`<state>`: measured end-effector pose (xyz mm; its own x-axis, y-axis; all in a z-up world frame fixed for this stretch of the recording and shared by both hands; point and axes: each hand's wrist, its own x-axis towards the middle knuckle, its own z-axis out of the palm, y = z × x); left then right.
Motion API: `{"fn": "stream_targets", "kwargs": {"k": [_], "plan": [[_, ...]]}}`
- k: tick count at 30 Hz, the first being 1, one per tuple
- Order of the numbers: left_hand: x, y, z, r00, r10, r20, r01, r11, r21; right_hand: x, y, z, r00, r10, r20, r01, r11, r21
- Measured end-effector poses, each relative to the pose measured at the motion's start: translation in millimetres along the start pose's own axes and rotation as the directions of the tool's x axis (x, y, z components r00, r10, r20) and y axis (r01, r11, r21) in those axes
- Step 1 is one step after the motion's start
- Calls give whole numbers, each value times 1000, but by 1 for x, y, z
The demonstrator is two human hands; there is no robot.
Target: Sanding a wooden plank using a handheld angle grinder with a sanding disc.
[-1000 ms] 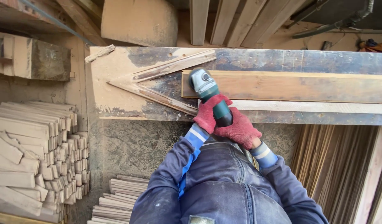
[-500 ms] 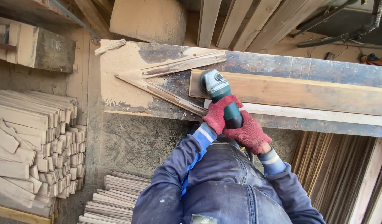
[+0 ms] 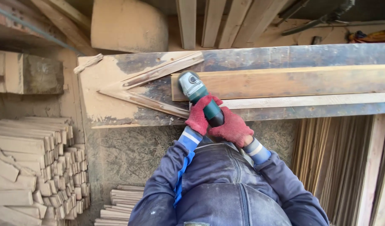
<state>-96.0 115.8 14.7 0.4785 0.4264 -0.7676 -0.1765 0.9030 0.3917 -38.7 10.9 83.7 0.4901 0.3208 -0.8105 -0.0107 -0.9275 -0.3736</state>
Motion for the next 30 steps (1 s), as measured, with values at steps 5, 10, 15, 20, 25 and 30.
{"fn": "stream_targets", "kwargs": {"k": [5,10,15,20,25,30], "plan": [[18,-72,47,992,-123,30,117,981,152,-4,57,-39,989,99,-108,-83,987,139],[23,-151,107,972,-219,84,184,932,312,-4,122,-77,941,194,-278,-90,933,348],[15,-200,148,953,-265,147,195,908,371,-12,158,-104,909,245,-338,-57,875,480],[5,-200,153,946,-275,170,193,902,386,-9,168,-106,898,223,-381,-19,882,471],[-3,-157,138,969,-238,72,193,903,383,-15,130,-90,931,196,-308,-60,915,399],[5,-113,94,984,-178,22,164,939,301,-2,103,-57,958,157,-239,-97,964,248]]}}
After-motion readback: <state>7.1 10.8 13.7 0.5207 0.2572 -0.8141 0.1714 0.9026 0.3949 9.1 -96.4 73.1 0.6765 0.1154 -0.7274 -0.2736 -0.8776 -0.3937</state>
